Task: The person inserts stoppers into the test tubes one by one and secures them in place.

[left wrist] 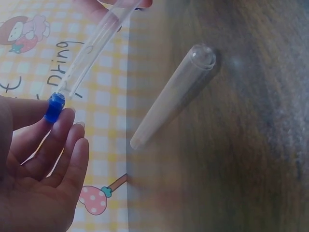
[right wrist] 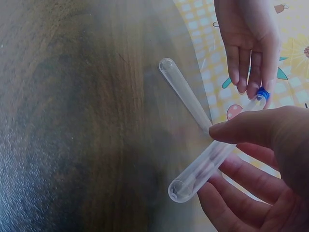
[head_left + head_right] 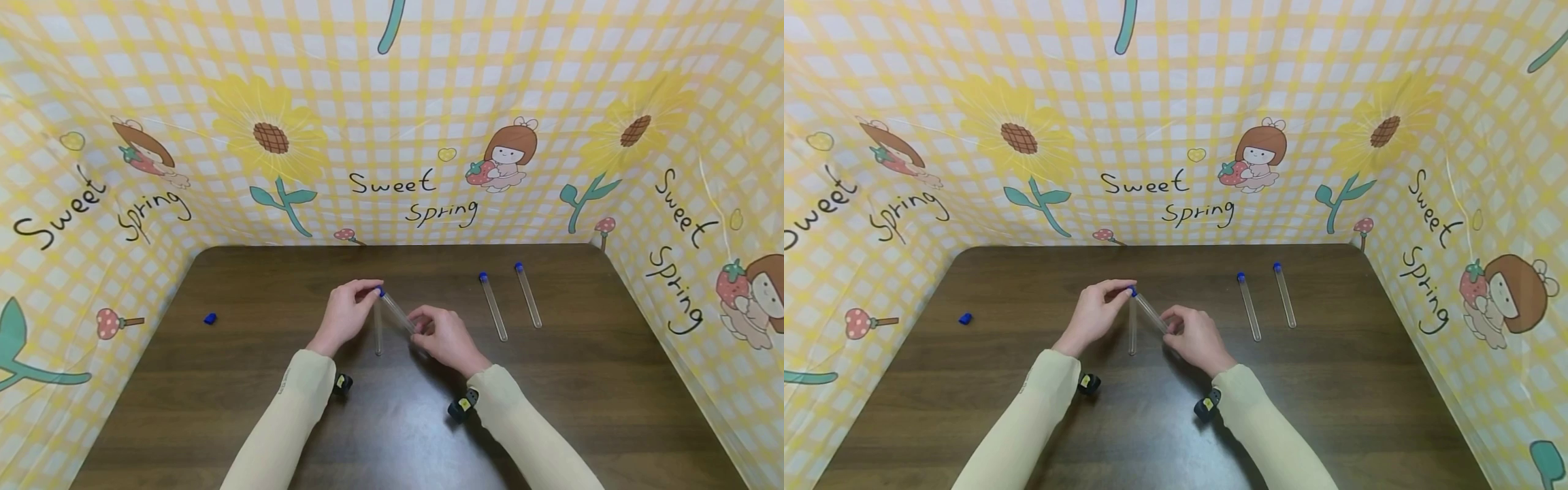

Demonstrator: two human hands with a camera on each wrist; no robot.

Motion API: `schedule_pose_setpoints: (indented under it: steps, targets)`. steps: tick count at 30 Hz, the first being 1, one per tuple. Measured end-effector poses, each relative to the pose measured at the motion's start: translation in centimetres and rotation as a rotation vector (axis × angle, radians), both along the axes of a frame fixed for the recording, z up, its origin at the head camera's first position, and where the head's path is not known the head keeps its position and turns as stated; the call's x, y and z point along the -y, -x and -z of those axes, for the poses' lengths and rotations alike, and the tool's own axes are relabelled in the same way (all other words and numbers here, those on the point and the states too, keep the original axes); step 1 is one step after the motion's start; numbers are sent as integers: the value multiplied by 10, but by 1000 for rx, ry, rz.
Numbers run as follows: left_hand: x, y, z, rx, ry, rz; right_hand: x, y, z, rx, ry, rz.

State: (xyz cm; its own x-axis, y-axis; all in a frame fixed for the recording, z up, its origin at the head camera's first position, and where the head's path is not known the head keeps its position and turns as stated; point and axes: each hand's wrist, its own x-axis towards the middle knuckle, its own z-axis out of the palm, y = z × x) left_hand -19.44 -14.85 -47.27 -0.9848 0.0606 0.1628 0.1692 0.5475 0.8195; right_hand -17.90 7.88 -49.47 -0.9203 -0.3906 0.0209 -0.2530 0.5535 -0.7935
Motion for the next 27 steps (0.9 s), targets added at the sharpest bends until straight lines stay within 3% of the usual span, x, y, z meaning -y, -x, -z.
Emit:
schedule_pose_setpoints:
  steps: [13,27]
  targets:
    - [-3,-1,1,-21,-20,27,1,-1,-1,-19,-13,-2]
    - [-17,-2,5,37,-86,35,3,-1,-6,-46,-13,10]
